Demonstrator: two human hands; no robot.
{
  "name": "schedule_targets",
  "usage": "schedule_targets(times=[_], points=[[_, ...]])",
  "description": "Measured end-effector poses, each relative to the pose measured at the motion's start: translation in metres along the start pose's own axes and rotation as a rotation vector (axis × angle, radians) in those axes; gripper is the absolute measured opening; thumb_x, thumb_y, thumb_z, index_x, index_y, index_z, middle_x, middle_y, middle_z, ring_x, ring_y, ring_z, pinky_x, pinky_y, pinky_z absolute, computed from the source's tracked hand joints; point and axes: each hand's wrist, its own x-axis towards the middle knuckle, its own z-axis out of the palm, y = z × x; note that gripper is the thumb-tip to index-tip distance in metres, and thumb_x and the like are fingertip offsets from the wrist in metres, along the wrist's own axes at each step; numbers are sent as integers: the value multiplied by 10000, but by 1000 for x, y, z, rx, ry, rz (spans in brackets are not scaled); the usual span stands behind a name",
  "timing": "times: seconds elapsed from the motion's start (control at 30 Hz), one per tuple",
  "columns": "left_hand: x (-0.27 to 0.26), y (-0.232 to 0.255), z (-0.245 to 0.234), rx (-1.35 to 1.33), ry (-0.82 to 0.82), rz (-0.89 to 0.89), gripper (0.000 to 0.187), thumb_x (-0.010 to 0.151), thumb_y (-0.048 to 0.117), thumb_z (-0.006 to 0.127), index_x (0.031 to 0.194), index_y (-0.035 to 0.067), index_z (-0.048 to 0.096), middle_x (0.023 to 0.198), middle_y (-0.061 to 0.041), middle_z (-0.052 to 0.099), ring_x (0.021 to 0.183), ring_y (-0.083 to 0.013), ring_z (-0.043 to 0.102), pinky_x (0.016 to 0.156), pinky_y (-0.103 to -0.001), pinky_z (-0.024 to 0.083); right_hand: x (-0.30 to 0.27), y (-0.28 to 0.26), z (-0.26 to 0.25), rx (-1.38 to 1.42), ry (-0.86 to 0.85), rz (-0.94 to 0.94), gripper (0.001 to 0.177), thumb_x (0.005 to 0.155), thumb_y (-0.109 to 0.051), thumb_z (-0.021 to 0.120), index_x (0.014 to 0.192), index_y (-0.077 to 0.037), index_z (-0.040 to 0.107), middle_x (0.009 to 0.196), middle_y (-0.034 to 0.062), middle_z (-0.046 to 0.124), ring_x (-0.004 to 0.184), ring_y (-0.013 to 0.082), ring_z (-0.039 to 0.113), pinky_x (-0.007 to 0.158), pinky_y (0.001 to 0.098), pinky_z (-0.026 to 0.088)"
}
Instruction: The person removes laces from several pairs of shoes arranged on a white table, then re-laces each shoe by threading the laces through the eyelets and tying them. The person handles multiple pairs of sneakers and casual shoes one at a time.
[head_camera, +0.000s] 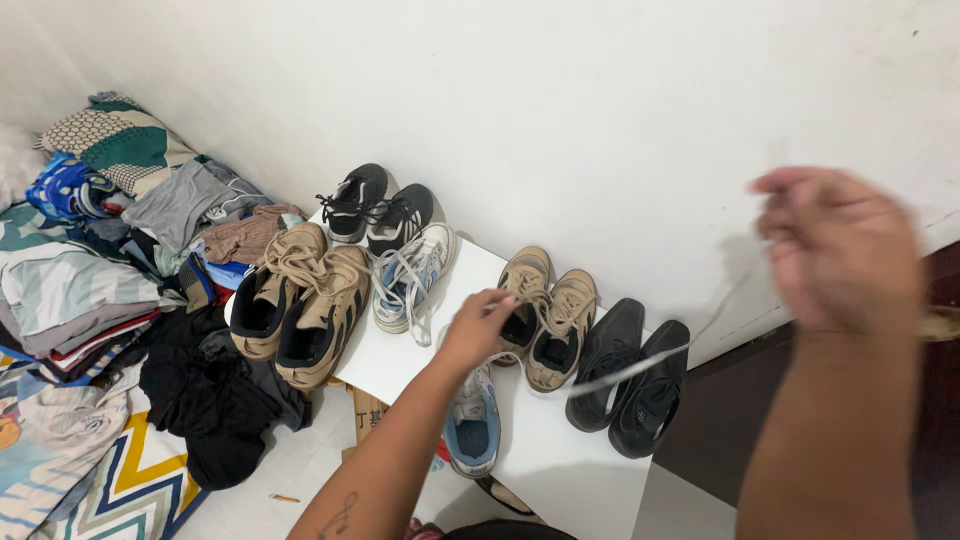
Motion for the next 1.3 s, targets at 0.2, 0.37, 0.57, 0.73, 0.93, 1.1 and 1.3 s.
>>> schedule_targets(times=[0.2,0.37,0.57,0.73,0.93,1.1,1.3], points=[[-26,-78,-34,386,230,-243,332,822,351,770,995,70,735,989,-133,764,916,-279,721,851,-370,555,-30,153,105,-266,-138,527,405,907,0,624,1308,-53,634,998,83,769,988,110,680,954,263,506],[-57,-92,-22,489,194,-313,438,708,318,890,991,45,699,1017,-151,693,934,-308,683,850,-392,545,-98,264,157,-481,-345,585,189,812,-115,787,991,-57,805,907,69,815,820,130,747,785,288,580],[-62,-101,-16,431,305,-286,383,666,168,865,1005,52,728,1018,-136,723,950,-301,700,863,-381,550,-143,322,167,-841,-337,603,153,818,-216,808,942,-128,811,882,91,773,828,217,749,806,355,572],[-63,-123,-24,292,324,-271,313,750,182,783,1039,61,777,927,-117,786,866,-244,767,843,-335,583,-151,321,185,-1076,-337,543,93,747,-254,856,828,-212,837,1114,-5,607,1158,224,532,968,472,375],[-63,-135,-29,258,308,-244,299,782,163,730,1053,47,785,877,-128,788,803,-221,774,807,-323,597,-153,320,198,-1079,-365,552,65,783,-246,826,843,-219,824,1110,-22,595,1152,208,531,969,468,365],[-63,-133,-34,254,268,-241,304,786,152,729,1064,39,780,873,-131,786,800,-213,771,806,-318,595,-158,329,202,-1043,-312,568,50,791,-224,819,838,-212,832,1131,-10,566,1180,213,502,971,454,349],[-59,-126,-43,181,192,-393,245,948,285,694,1045,78,780,815,-106,766,740,-227,720,745,-342,558,-160,331,206,-1035,-292,621,67,794,-238,825,860,-228,819,1157,-6,538,1214,205,475,971,479,324]])
